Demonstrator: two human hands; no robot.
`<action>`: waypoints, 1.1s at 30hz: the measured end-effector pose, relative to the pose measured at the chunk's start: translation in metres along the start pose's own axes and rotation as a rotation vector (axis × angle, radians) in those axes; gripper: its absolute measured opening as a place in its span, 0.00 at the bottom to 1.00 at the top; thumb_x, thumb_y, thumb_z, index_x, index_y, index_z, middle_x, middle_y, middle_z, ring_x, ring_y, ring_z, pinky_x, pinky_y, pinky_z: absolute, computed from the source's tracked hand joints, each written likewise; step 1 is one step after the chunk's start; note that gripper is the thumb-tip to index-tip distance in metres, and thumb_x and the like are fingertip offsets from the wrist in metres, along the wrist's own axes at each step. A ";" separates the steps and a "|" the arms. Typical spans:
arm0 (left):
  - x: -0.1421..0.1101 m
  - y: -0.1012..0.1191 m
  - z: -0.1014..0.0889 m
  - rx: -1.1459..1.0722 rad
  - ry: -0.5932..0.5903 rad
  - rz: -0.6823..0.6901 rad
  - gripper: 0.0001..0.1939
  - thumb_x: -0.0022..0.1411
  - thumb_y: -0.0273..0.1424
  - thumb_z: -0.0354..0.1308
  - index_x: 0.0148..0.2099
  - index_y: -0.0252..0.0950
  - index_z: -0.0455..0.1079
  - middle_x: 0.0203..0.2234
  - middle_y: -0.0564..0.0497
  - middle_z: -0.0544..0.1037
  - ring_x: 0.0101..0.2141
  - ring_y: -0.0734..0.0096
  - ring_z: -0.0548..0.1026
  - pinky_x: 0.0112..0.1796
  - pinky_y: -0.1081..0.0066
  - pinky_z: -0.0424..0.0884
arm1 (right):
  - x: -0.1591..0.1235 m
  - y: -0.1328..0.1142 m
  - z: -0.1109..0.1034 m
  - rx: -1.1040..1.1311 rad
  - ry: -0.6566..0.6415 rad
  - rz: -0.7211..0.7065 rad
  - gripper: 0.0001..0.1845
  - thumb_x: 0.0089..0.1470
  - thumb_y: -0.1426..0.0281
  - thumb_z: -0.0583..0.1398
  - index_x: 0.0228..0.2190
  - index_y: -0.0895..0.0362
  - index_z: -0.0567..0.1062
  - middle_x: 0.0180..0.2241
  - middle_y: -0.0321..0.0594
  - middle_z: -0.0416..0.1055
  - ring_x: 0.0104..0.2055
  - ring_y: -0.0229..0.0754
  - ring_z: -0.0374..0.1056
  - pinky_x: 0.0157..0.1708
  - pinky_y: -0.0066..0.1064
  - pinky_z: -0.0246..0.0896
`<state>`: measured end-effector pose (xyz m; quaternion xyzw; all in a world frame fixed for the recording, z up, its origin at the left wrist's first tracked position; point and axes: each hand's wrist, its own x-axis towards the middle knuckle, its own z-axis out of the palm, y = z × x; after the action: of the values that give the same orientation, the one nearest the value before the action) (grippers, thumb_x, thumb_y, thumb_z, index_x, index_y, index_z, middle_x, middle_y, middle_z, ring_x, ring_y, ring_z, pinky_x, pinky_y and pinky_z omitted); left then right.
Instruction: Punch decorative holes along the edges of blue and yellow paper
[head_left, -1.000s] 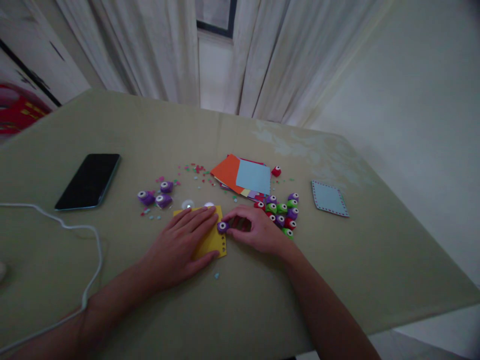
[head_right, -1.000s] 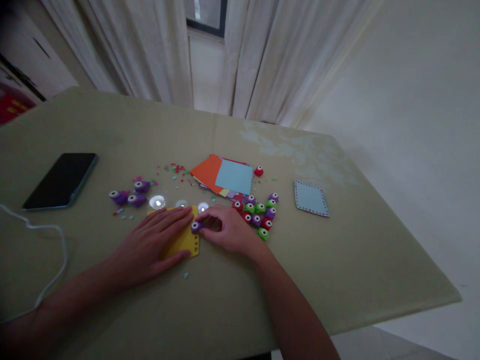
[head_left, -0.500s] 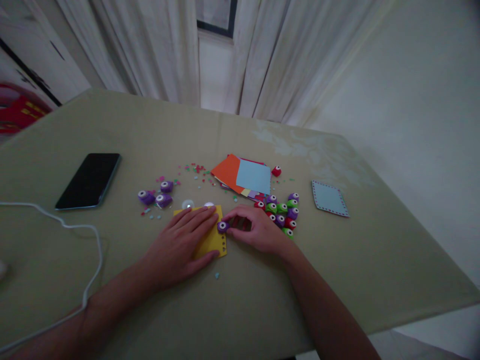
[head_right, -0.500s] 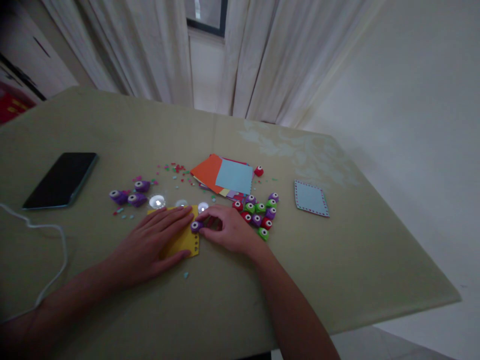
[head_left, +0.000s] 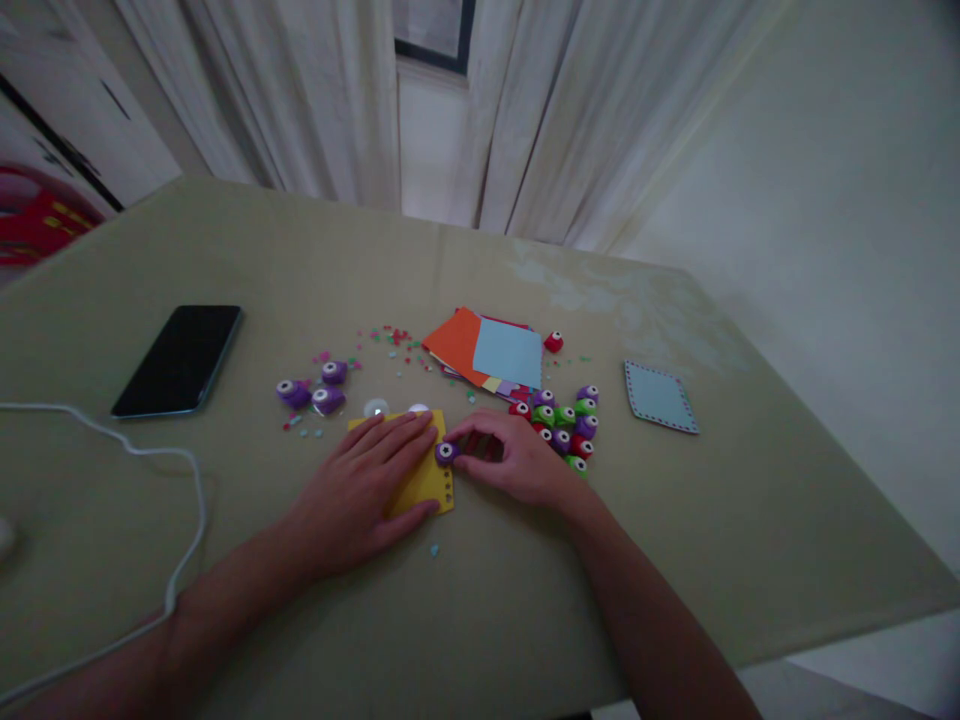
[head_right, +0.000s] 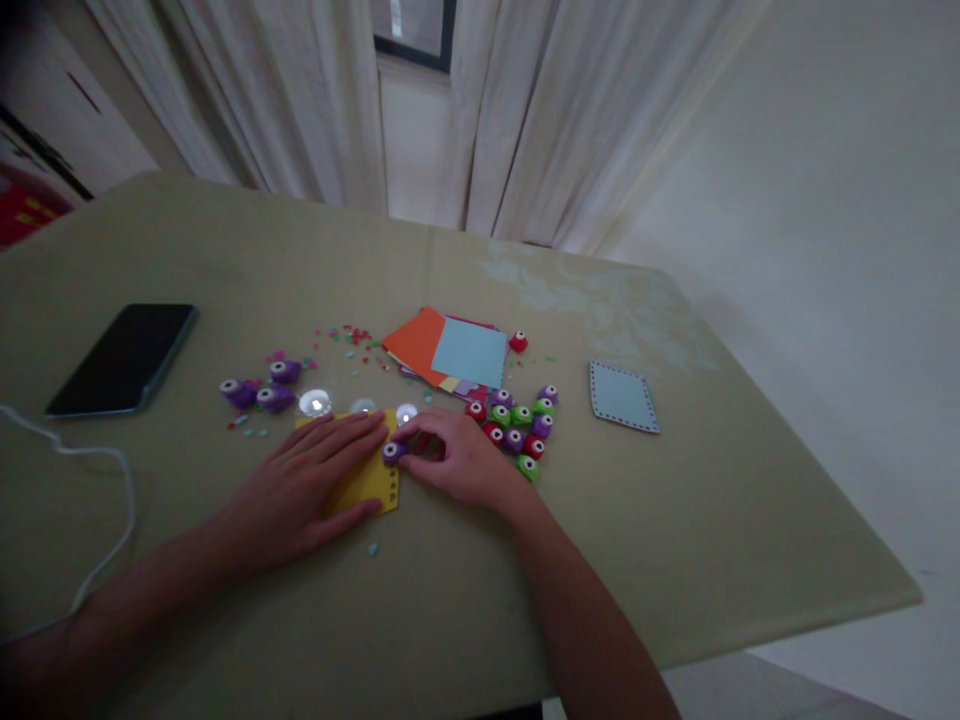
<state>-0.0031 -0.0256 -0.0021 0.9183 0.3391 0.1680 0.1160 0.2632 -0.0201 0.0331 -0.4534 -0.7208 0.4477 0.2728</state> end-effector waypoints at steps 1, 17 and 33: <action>0.000 0.000 0.000 0.004 0.000 0.004 0.37 0.75 0.49 0.58 0.77 0.39 0.58 0.73 0.42 0.67 0.71 0.49 0.66 0.70 0.48 0.58 | 0.000 0.000 0.000 0.000 -0.001 0.003 0.09 0.64 0.68 0.69 0.46 0.56 0.84 0.41 0.40 0.80 0.38 0.40 0.74 0.40 0.30 0.70; -0.001 -0.002 0.002 0.040 -0.001 0.017 0.37 0.76 0.51 0.57 0.77 0.39 0.57 0.74 0.43 0.66 0.71 0.51 0.66 0.70 0.49 0.58 | 0.000 -0.001 0.001 -0.007 -0.003 0.008 0.09 0.63 0.70 0.69 0.46 0.56 0.83 0.41 0.40 0.79 0.37 0.39 0.74 0.38 0.29 0.69; 0.001 0.000 -0.001 0.023 -0.012 0.008 0.36 0.76 0.51 0.56 0.77 0.39 0.59 0.73 0.41 0.67 0.70 0.50 0.66 0.70 0.49 0.58 | 0.000 -0.002 0.001 -0.021 0.002 0.002 0.09 0.63 0.69 0.68 0.46 0.56 0.83 0.41 0.40 0.79 0.38 0.40 0.74 0.40 0.30 0.70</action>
<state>-0.0027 -0.0249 -0.0012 0.9219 0.3367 0.1589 0.1069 0.2617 -0.0209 0.0346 -0.4574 -0.7247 0.4401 0.2682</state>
